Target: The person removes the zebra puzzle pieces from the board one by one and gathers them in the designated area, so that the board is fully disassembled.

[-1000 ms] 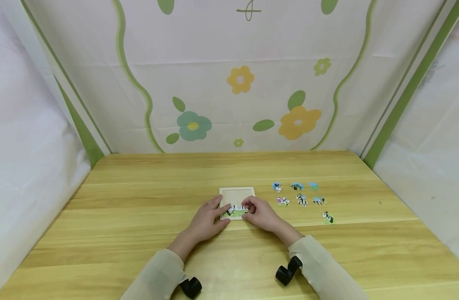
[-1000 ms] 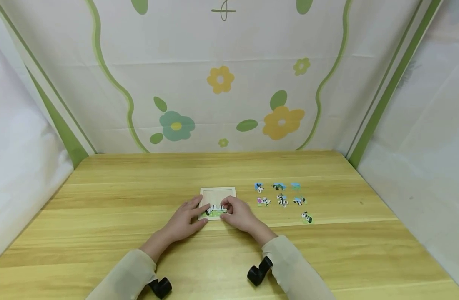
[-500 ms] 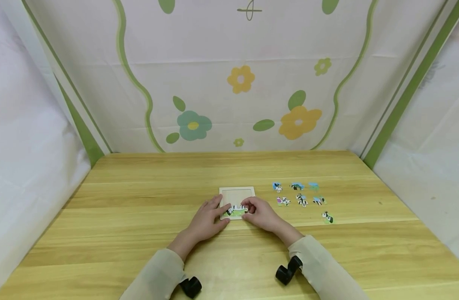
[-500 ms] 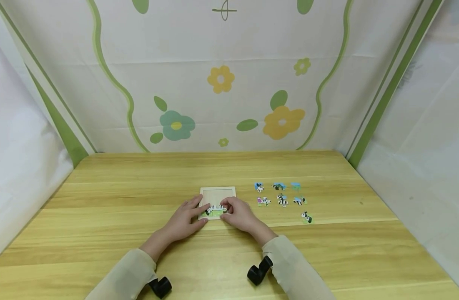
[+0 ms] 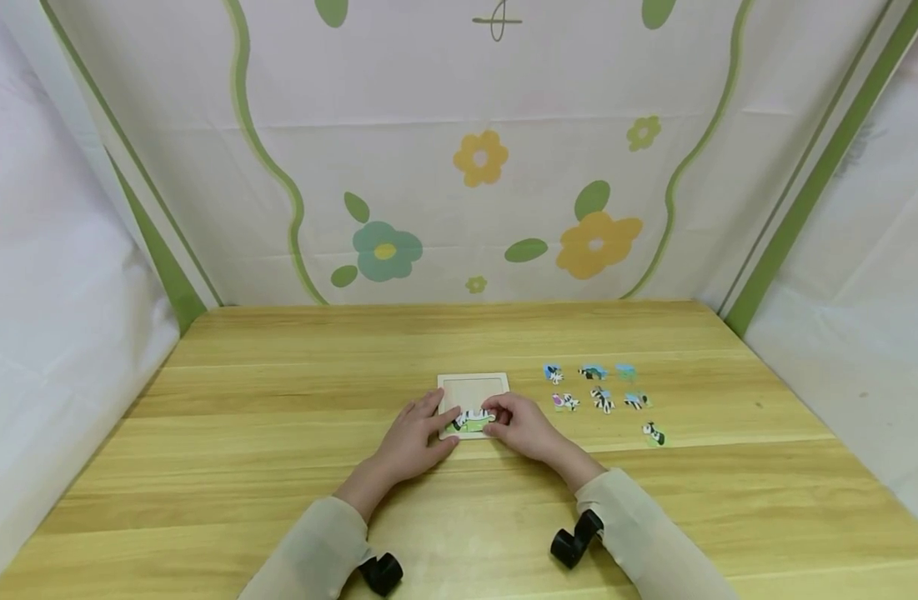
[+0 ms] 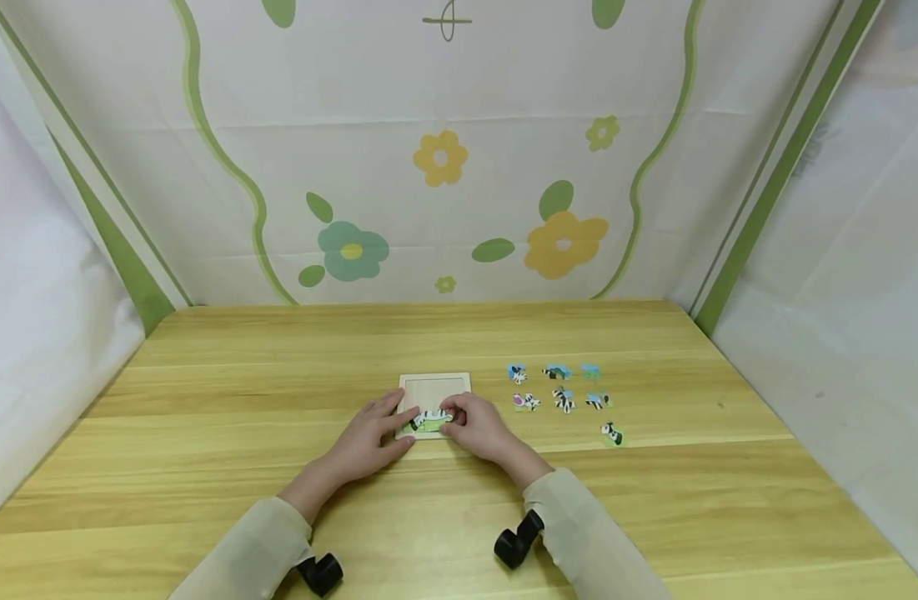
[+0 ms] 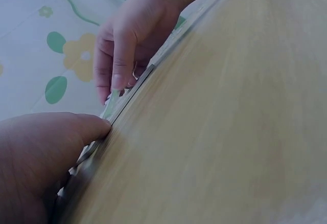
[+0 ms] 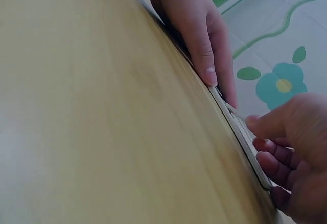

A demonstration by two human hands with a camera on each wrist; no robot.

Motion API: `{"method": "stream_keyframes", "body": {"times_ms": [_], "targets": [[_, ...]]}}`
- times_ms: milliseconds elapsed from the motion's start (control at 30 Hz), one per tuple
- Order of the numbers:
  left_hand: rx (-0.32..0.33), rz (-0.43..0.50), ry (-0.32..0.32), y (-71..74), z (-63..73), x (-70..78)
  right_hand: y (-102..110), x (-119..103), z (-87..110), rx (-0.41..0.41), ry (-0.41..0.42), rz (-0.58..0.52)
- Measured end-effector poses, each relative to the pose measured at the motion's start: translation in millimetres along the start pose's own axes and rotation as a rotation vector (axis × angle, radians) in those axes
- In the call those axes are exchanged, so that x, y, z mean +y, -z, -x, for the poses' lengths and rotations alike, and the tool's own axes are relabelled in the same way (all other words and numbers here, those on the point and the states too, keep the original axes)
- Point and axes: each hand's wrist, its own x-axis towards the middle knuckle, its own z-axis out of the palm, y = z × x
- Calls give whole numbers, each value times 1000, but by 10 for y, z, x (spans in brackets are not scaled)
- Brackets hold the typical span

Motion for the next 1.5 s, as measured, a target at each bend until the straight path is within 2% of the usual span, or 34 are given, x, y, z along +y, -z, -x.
{"method": "stream_keyframes", "body": {"times_ms": [200,367,500,733,967,1133,1367,1500], "targets": [[-11,1,5,-4,-9,8,134,19,19,-6,-42,-71],[-11,5,11,-9,-14,7,334,63,82,0,-4,-89],[-3,5,3,-16,-18,2,537,66,176,5,7,-84],[-7,9,0,-9,-23,12,895,13,394,7,-26,-97],[-7,8,10,7,-10,4,1165,261,568,51,-33,-63],[0,9,8,2,-2,-1,1329,396,741,93,-61,-92],[0,16,8,2,-6,-1,1460,557,926,130,-56,-74],[0,14,13,-7,-9,-8,1488,629,974,111,-96,-76]]}}
